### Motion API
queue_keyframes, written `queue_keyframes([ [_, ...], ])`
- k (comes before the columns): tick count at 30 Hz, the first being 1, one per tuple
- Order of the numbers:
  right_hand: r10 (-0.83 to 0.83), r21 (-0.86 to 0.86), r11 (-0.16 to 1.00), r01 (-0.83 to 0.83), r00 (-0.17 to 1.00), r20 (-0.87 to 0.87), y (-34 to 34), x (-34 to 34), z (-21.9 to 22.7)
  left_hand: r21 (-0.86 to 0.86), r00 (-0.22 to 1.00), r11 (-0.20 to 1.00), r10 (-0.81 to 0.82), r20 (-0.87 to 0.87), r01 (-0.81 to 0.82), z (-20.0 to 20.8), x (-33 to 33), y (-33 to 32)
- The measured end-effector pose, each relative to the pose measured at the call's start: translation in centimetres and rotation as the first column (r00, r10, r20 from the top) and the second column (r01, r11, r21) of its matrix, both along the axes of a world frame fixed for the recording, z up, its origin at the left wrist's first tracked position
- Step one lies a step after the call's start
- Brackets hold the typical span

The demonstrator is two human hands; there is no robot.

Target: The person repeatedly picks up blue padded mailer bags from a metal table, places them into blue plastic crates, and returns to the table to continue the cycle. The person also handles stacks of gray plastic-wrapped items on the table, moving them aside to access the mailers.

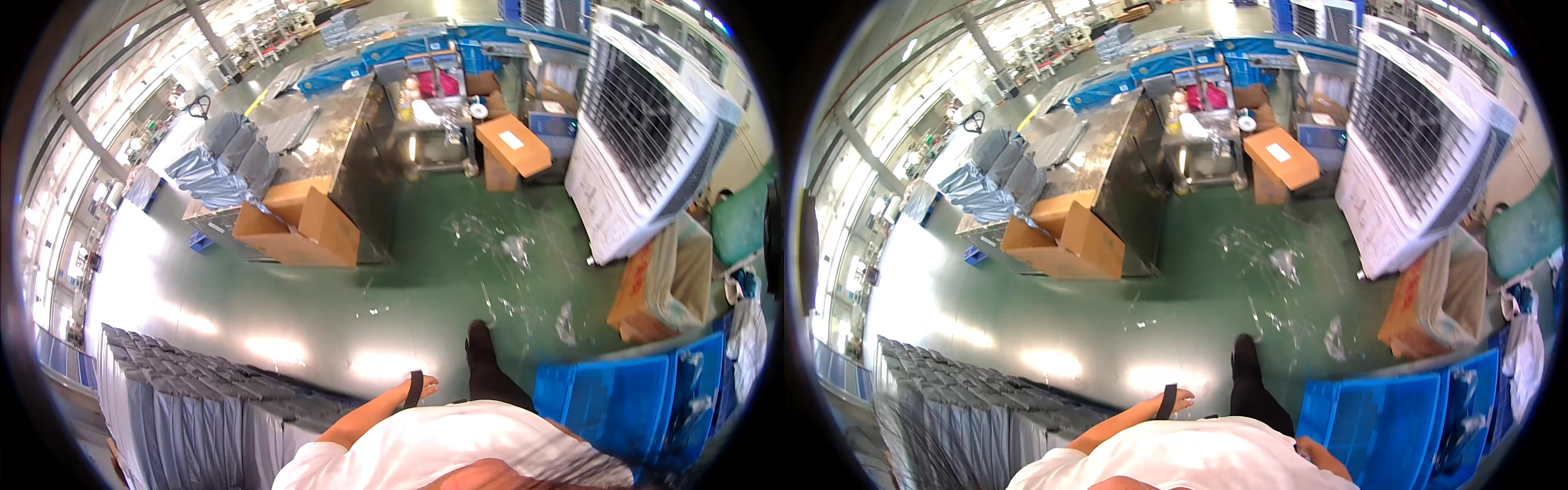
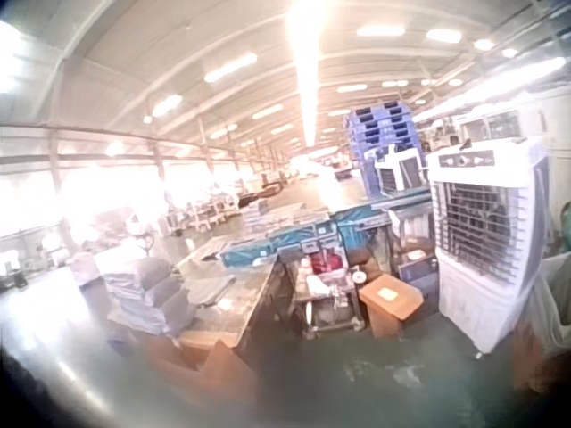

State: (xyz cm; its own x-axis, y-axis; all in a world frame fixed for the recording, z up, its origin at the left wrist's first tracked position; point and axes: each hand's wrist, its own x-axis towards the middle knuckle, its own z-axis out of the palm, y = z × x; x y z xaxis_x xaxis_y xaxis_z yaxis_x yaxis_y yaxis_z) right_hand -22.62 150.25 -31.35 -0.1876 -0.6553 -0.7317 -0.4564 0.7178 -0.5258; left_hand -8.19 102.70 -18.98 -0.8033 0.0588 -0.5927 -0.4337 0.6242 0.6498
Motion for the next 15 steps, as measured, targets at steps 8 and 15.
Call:
queue_keyframes([
  [8,-0.048,0.066,0.996,0.053,0.996,-0.074,-22.2,-27.7,3.0,-0.151,0.968,0.989,0.032,0.249,0.006,-0.1,-11.9,-20.3],
  [15,-0.152,-0.318,0.947,0.053,0.943,-0.295,-59.4,-55.9,13.5,-0.277,0.796,0.754,0.601,-0.075,-0.595,5.3,-20.8,-34.4],
])
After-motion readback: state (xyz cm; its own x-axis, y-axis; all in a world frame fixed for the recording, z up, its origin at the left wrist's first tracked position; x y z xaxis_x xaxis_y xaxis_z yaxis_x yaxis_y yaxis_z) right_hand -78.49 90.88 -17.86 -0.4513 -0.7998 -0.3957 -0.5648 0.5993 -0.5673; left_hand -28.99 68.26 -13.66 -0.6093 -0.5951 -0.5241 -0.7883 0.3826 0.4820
